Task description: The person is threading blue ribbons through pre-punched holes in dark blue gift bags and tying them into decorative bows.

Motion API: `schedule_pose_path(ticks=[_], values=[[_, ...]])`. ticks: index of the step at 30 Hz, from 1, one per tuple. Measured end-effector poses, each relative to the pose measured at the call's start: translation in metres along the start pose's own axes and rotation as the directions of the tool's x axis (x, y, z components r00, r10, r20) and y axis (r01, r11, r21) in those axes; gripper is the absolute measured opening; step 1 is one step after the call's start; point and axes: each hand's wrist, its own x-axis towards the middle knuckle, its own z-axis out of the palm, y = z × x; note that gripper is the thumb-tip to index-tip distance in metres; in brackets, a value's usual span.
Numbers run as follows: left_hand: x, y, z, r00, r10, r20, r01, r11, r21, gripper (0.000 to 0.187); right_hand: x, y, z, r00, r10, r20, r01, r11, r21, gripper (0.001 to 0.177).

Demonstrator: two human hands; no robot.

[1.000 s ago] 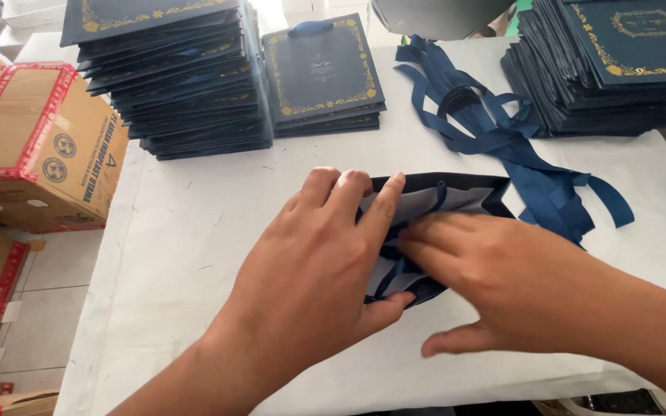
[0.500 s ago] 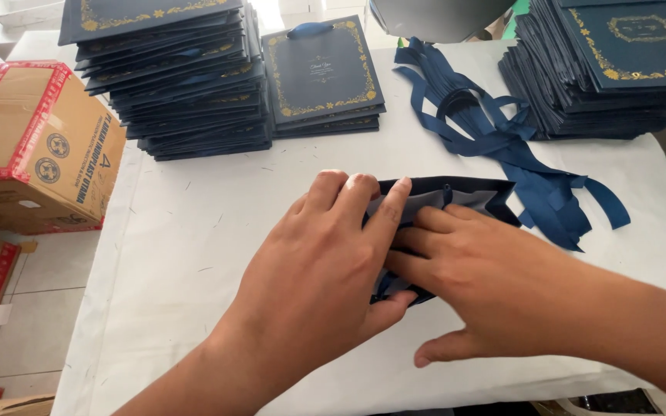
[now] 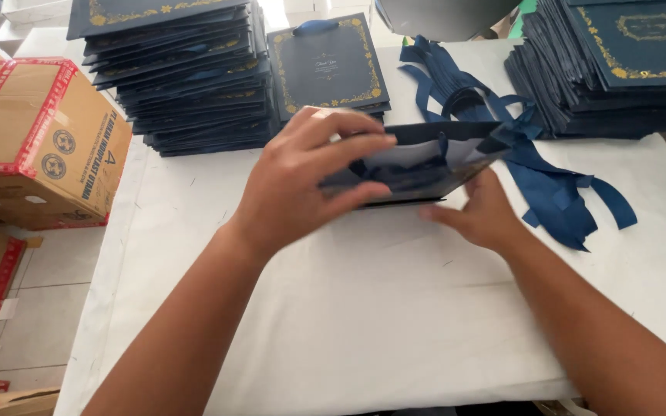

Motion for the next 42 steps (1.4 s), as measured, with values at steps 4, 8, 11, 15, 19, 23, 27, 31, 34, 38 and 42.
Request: schedule_pose_path(ticks=[4,8,11,15,19,23,27,31,34,38,42], values=[[-0.018,-0.020,0.019,0.932,-0.307,-0.192,0.259,0.935,-0.241,0.065,0.006,-0.008,0.015,0.971,0.169,-0.170,-0.147,0.981,0.130,0.025],[-0.038,-0.037,0.048,0.618,-0.786,-0.027,0.656,0.534,-0.534,0.057,0.005,-0.020,0.016,0.944,0.279,-0.176,-0.236,0.944,0.233,0.034],[-0.044,-0.037,0.063,0.357,-0.926,0.126,0.822,0.246,-0.514,0.030,0.002,-0.020,0.021,0.930,0.351,-0.107,-0.309,0.907,0.286,0.037],[-0.054,-0.045,0.073,0.165,-0.963,0.212,0.858,0.034,-0.512,0.026,-0.002,-0.023,0.024,0.930,0.366,-0.031,-0.352,0.912,0.208,0.067],[-0.054,-0.041,0.069,0.135,-0.974,0.183,0.872,0.028,-0.489,0.026,-0.012,-0.019,0.023,0.976,0.205,-0.071,-0.214,0.962,-0.168,0.104],[-0.045,-0.040,0.060,0.084,-0.971,0.223,0.846,-0.049,-0.531,0.044,-0.016,-0.031,0.028,0.906,-0.320,0.278,0.424,0.684,-0.593,0.123],[-0.052,-0.045,0.057,0.122,-0.947,0.297,0.664,-0.145,-0.734,0.076,-0.020,-0.030,0.036,0.759,-0.466,0.455,0.627,0.334,-0.704,0.052],[-0.090,-0.080,0.092,0.189,-0.941,0.281,0.501,-0.154,-0.851,0.064,-0.007,-0.032,0.020,0.734,-0.609,0.300,0.594,0.363,-0.718,0.040],[-0.079,-0.065,0.082,0.198,-0.949,0.246,0.531,-0.107,-0.841,0.061,0.021,-0.043,0.005,0.745,-0.623,0.240,0.483,0.254,-0.838,0.041],[-0.068,-0.057,0.077,0.240,-0.934,0.266,0.633,-0.057,-0.772,0.055,0.070,-0.077,-0.005,0.742,-0.624,0.246,0.523,0.309,-0.794,0.052],[-0.059,-0.047,0.066,0.244,-0.912,0.330,0.749,-0.039,-0.661,0.040,0.120,-0.068,0.000,0.817,-0.539,-0.206,0.391,0.780,-0.489,0.016]])
